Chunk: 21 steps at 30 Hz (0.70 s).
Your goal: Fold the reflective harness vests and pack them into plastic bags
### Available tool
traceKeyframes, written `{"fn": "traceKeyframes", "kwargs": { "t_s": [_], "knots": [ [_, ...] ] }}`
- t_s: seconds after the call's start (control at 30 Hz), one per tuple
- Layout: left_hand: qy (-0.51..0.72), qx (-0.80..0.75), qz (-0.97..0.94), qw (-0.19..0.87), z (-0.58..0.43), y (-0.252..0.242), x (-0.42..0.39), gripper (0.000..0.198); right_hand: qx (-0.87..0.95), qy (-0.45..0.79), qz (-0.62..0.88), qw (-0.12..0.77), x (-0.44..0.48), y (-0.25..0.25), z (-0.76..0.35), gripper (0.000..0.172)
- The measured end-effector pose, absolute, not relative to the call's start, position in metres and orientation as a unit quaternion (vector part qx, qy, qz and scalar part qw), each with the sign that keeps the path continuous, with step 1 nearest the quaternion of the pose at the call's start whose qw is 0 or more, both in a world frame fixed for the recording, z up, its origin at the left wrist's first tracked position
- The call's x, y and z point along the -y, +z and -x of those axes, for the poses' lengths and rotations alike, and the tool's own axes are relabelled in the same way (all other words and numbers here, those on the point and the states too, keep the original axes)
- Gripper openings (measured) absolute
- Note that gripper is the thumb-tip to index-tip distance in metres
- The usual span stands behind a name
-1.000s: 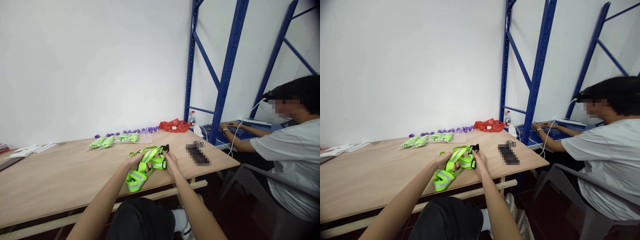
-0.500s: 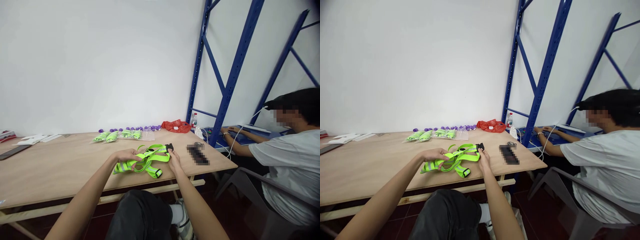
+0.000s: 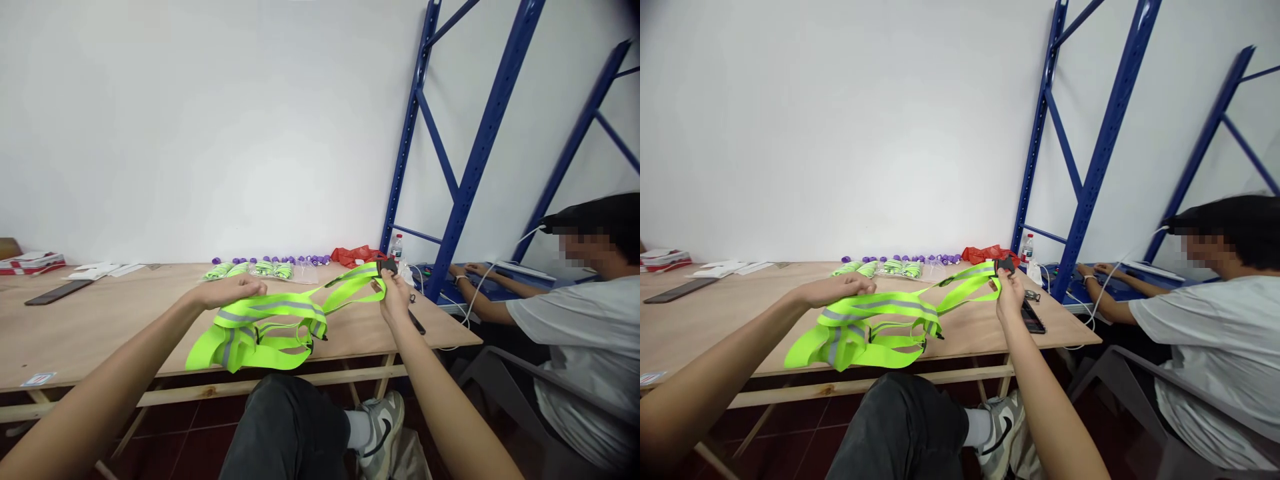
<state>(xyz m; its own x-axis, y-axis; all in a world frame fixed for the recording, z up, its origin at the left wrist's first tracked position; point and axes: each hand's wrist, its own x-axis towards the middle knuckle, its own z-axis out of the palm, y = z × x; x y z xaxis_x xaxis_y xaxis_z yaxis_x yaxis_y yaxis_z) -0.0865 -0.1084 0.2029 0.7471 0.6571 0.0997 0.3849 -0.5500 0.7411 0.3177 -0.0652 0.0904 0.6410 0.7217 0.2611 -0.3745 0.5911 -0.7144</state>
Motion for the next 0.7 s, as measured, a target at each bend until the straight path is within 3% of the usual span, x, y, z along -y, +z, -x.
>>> {"fn": "traceKeyframes", "kwargs": {
  "t_s": [0.13, 0.27, 0.33, 0.4, 0.47, 0.53, 0.6, 0.7],
  "knots": [
    [0.163, -0.307, -0.842, 0.413, 0.102, 0.225, 0.129, 0.039, 0.279, 0.26, 0.302, 0.874, 0.087, 0.125, -0.334, 0.051],
    [0.317, -0.355, -0.815, 0.331, 0.113, 0.24, 0.139, 0.036, 0.291, 0.232, 0.297, 0.879, 0.113, 0.134, -0.344, 0.052],
    [0.422, -0.389, -0.781, 0.247, 0.111, 0.244, 0.137, 0.04, 0.3, 0.246, 0.299, 0.872, 0.122, 0.131, -0.343, 0.052],
    [0.499, -0.417, -0.753, 0.098, 0.106, 0.245, 0.13, 0.038, 0.304, 0.263, 0.302, 0.864, 0.127, 0.126, -0.337, 0.053],
    [0.521, -0.427, -0.736, -0.074, 0.101, 0.245, 0.121, 0.035, 0.299, 0.269, 0.302, 0.864, 0.129, 0.121, -0.331, 0.054],
    [0.503, -0.428, -0.731, -0.174, 0.097, 0.245, 0.112, 0.028, 0.286, 0.259, 0.298, 0.873, 0.127, 0.118, -0.326, 0.057],
    [0.479, -0.426, -0.75, -0.164, 0.094, 0.243, 0.105, 0.017, 0.272, 0.238, 0.295, 0.885, 0.123, 0.115, -0.325, 0.058],
    [0.465, -0.406, -0.786, -0.011, 0.096, 0.24, 0.097, 0.017, 0.258, 0.216, 0.302, 0.892, 0.116, 0.11, -0.33, 0.06]
  ]
}}
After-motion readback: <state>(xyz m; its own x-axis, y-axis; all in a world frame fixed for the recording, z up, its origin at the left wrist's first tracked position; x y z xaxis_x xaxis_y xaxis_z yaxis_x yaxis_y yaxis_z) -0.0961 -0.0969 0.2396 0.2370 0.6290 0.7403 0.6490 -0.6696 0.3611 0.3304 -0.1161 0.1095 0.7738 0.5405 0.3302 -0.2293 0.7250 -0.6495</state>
